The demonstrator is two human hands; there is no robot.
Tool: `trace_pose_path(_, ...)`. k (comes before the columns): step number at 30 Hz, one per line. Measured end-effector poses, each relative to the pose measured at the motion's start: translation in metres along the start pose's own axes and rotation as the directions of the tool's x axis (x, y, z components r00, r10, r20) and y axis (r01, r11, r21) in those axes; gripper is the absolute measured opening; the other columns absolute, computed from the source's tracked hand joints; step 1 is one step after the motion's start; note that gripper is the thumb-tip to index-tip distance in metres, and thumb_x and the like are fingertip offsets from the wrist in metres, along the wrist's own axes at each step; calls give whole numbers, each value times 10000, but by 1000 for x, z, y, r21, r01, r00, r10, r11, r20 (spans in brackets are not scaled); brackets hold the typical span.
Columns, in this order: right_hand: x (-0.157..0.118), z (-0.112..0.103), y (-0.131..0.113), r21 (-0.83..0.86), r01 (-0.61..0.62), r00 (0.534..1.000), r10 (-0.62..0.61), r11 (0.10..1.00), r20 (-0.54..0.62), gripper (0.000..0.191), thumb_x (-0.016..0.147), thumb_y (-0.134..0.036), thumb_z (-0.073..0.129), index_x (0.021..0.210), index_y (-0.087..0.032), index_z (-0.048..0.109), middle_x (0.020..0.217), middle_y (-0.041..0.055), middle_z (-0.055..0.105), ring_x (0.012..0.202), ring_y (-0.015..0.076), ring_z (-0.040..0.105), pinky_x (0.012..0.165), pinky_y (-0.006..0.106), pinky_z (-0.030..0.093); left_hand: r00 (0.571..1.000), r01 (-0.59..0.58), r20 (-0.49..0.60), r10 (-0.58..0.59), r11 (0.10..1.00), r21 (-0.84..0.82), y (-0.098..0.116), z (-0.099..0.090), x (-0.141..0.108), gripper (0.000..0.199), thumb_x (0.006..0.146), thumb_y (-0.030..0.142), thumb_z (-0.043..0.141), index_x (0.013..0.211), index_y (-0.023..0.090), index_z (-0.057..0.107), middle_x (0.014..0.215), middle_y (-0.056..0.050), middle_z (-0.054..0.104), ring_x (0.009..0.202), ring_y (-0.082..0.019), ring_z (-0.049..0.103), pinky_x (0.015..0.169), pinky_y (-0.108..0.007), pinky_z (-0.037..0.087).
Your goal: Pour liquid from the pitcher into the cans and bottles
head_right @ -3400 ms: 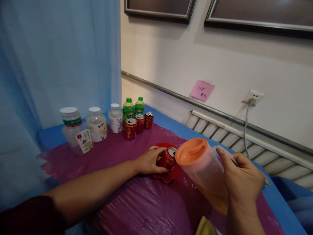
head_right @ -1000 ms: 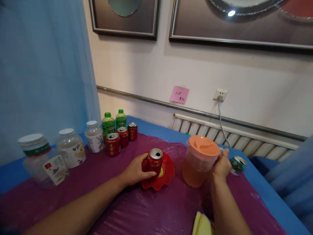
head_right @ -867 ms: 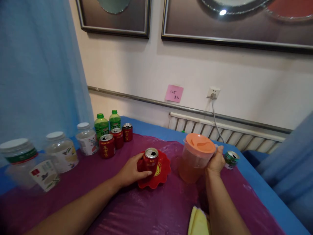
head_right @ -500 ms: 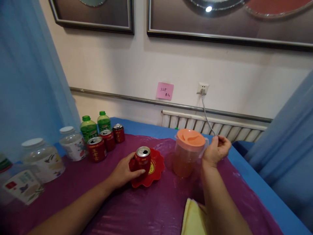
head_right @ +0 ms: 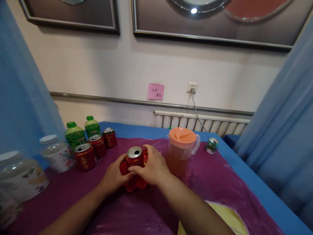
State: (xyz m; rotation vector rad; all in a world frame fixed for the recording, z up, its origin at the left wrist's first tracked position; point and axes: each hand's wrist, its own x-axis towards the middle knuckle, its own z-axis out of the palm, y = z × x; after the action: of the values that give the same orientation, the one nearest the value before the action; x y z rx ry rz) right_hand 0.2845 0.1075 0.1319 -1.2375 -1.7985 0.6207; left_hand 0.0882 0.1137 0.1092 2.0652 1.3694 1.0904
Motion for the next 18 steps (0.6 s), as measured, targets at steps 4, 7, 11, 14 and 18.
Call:
trace_pose_path(4,3,4,-2,-82,-6,999,10,997,42,768,658,-471,851,1326,-235,554,1284,95,662,1177,316,620,1005,496,462,1000,-21,-6,22,998,57,-8,2,5,673,701,534,744,1261,188,603,1191,-103,742,1046,-323,709,952,-439,557)
trace_pose_path(7,5,6,-4,-66,-4,999,7,998,48,674,679,-460,842,1270,-244,599,1214,71,695,1115,294,652,963,461,491,999,-50,-13,51,997,62,-13,4,8,632,705,526,733,1241,209,624,1151,-82,758,1011,-316,721,921,-422,574)
trace_pose_path(11,0,1,-7,-70,-7,1000,7,998,0,664,661,-481,843,1236,-240,618,1160,67,713,1063,288,670,922,445,514,998,-63,26,63,998,3,-14,4,7,701,698,569,755,1281,209,606,1169,-85,754,1021,-320,726,912,-425,588)
trace_pose_path(14,-14,-16,-10,-58,-14,996,9,998,-89,638,657,-472,841,1210,-241,622,1116,62,721,1029,273,677,909,430,525,992,-88,80,94,993,-76,-14,3,4,766,696,578,763,1346,225,567,1255,-91,723,1081,-328,713,921,-430,594)
trace_pose_path(18,-52,-56,-4,37,6,977,2,999,-213,561,697,-415,808,1188,-225,615,1109,61,728,989,244,687,905,400,538,991,-96,84,103,992,-84,-19,5,4,670,791,582,670,1344,216,570,1324,-114,685,1179,-320,672,1006,-439,552)
